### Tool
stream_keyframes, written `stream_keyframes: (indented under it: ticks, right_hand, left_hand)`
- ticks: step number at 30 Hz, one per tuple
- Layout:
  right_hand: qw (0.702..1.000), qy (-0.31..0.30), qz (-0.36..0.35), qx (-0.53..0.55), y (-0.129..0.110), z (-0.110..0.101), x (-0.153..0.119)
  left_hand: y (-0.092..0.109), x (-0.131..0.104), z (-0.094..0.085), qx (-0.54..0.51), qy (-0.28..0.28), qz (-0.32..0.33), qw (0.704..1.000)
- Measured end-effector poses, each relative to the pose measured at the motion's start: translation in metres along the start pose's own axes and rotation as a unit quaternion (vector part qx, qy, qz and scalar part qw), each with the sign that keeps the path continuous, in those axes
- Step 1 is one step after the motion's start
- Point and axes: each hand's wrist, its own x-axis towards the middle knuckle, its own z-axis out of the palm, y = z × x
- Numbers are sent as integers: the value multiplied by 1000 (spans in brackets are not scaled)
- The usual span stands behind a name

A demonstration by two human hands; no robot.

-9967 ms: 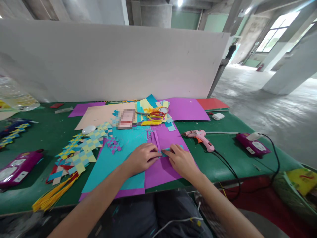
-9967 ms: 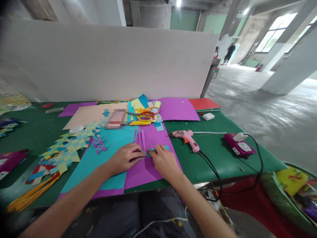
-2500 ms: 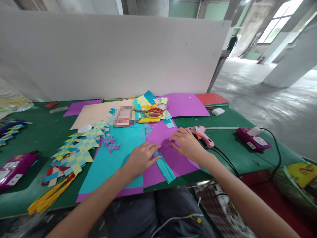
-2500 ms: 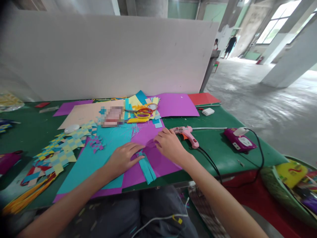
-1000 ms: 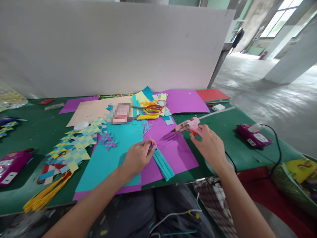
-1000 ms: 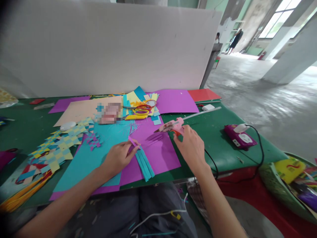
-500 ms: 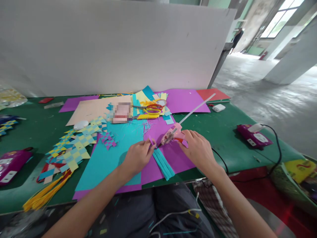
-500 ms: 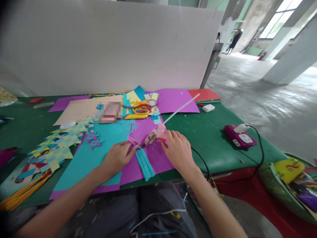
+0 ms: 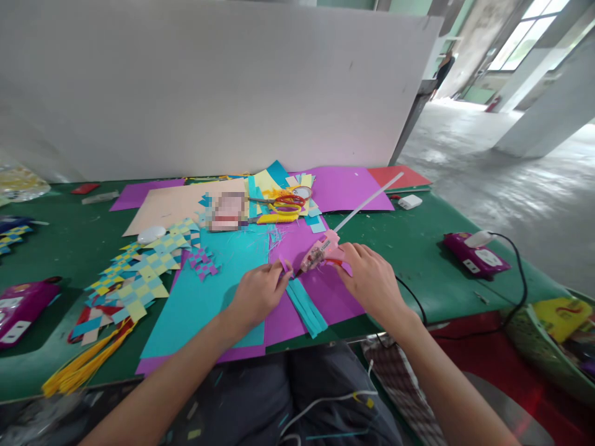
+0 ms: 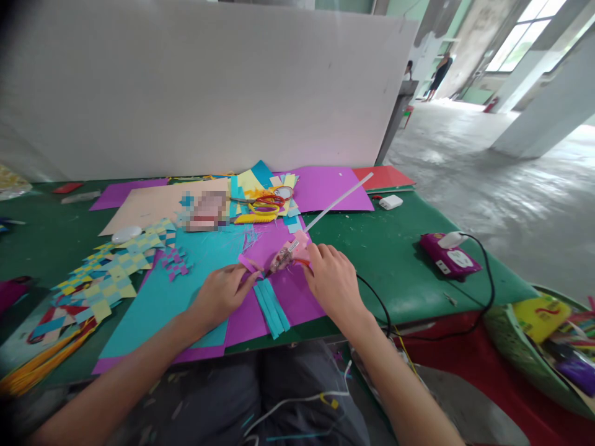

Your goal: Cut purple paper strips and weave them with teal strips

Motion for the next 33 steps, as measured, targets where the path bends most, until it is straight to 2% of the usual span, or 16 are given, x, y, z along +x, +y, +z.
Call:
stream_keyframes:
  ticks: [33]
  right_hand:
    - [1000,13,-3,-2,-2,-4,0]
  left_hand:
    - [-2,1,2,1,4,3,1000]
